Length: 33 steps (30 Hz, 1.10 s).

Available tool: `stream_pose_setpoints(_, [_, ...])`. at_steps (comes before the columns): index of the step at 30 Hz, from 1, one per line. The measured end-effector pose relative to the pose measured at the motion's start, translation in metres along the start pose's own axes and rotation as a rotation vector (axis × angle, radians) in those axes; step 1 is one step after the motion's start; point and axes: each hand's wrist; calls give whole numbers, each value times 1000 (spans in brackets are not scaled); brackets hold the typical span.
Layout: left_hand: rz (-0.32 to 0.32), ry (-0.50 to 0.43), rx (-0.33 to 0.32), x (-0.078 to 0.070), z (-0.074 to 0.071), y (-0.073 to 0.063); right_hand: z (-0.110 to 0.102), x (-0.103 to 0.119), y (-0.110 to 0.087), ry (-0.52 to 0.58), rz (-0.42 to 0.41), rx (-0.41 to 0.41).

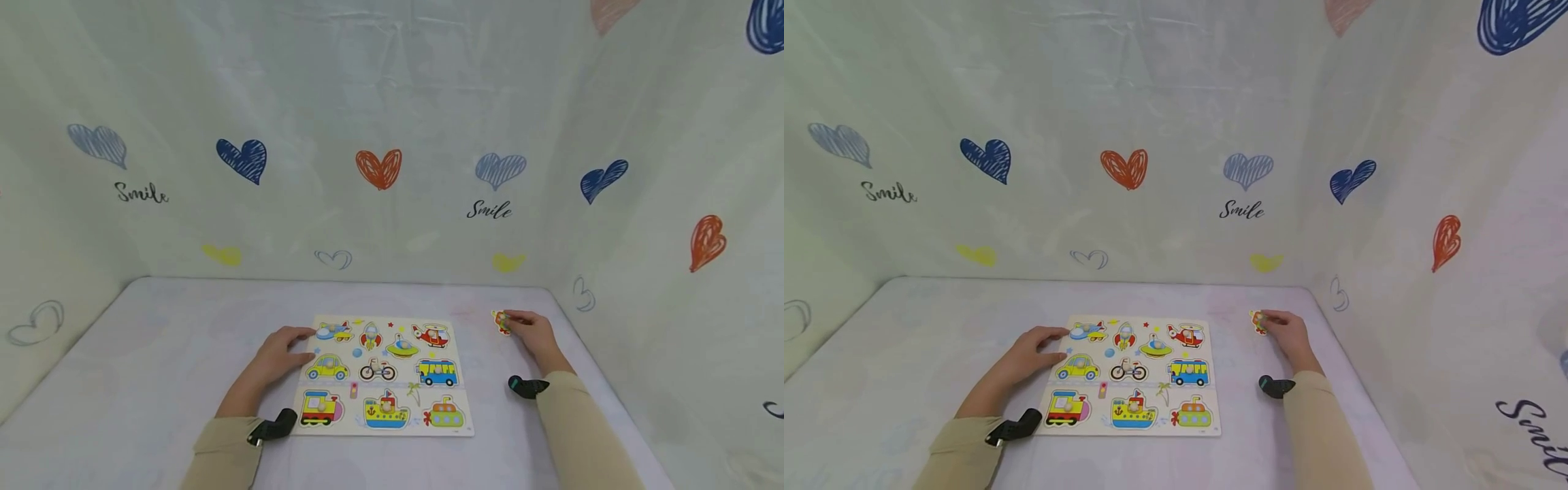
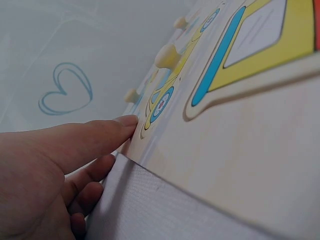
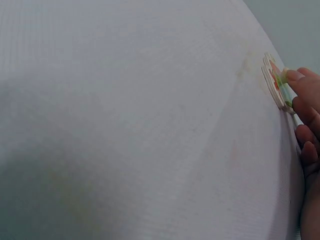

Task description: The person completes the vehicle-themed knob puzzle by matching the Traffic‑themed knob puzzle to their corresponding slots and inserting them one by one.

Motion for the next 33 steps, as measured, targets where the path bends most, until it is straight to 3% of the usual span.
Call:
stream_pose_setpoints(15, [-19,0,10,0,-1,3,-2,4,6,-150,-81,76])
stream_pose_setpoints(33, [-31,-13,21,-1,-1,3,-8,-3,8,-72,-24,78])
Point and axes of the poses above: each hand's wrist, its own y-axis towards the middle knuckle, its own z-axis out of the palm, x = y × z, and after that the axes turned 6 degrees about -y, right-handed
